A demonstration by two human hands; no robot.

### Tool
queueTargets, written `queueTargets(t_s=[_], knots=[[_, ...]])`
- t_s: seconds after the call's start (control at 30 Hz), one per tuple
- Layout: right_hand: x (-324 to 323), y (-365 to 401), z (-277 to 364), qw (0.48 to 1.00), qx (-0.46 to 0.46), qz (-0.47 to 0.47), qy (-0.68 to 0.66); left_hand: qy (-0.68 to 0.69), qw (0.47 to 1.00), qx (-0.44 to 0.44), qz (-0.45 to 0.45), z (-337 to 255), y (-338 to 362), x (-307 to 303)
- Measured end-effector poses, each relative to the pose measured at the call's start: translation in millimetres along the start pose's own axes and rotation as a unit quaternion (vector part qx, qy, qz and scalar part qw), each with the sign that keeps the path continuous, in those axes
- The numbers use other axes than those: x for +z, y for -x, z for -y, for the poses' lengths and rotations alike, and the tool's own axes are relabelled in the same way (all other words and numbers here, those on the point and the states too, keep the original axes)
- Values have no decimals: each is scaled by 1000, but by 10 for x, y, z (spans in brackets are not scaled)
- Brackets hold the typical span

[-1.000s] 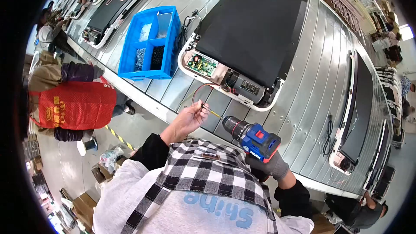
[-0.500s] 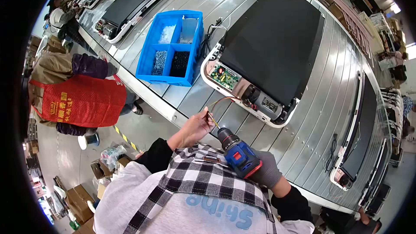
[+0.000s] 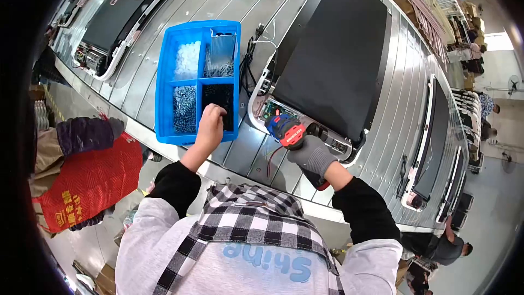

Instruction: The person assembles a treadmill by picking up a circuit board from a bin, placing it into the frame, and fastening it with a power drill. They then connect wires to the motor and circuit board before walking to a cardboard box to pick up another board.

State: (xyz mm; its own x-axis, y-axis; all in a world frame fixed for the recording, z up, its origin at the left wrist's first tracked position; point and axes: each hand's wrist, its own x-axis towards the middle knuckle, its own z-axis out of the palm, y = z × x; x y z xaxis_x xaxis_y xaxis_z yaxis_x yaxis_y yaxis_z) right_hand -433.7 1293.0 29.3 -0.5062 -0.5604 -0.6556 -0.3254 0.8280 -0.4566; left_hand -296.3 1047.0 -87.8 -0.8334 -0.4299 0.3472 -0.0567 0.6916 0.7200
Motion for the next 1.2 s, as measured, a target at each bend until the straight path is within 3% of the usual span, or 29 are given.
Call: queueTargets(t_s=[0.07, 0.17, 0.47, 0.6, 0.67, 0.7, 0.73, 0.77, 0.8, 0.83, 0.87, 0.9, 0.93, 0.97, 1.07, 1.13, 1.17, 1.2], knots=[[-59, -115, 95, 999, 34, 31, 13, -50, 995, -27, 82, 21, 36, -13], [-70, -245, 95, 996, 63, 55, 21, -69, 993, -4, 97, 24, 21, 2], [-360, -475, 487, 971, 91, 153, 160, -6, 999, 3, 50, -19, -87, -48], [-268, -476, 360, 963, 73, 155, 209, 34, 999, 8, 18, -61, -92, -76], [-150, -354, 285, 979, 8, 109, 170, 91, 995, 34, -9, -60, -30, -119], [-40, -358, 119, 984, -14, 92, 153, 152, 988, -15, 31, -107, 83, -172], [48, -334, 65, 986, 26, 96, 134, 209, 973, -66, 67, -195, 293, -224], [76, -219, 97, 992, 44, 57, 107, 314, 912, -233, 125, -288, 588, -240], [170, -65, 21, 1000, 15, 19, 16, 412, 816, -394, 94, -329, 785, -236], [281, 92, -121, 997, -14, -23, -76, 492, 686, -532, 59, -328, 899, -219], [409, 210, -245, 991, -54, -57, -107, 529, 606, -595, -9, -239, 928, -241], [565, 337, -358, 988, -115, -88, -58, 539, 530, -646, -101, -86, 907, -225], [738, 430, -486, 977, -171, -127, 2, 551, 536, -627, -126, 145, 842, -228], [848, 568, -570, 974, -180, -139, -1, 623, 538, -530, -206, 225, 691, -169], [1040, 1046, -700, 975, -141, -137, -103, 507, 520, -616, -304, 187, 489, -26], [1076, 1349, -799, 980, -103, -104, -132, 499, 575, -568, -312, 673, 727, 185], [1096, 1449, -853, 980, -111, -124, -113, 473, 568, -593, -319, 793, 769, 190], [1275, 1360, -1106, 903, -316, -254, -140, 474, 568, -596, -311, 633, 830, 81]])
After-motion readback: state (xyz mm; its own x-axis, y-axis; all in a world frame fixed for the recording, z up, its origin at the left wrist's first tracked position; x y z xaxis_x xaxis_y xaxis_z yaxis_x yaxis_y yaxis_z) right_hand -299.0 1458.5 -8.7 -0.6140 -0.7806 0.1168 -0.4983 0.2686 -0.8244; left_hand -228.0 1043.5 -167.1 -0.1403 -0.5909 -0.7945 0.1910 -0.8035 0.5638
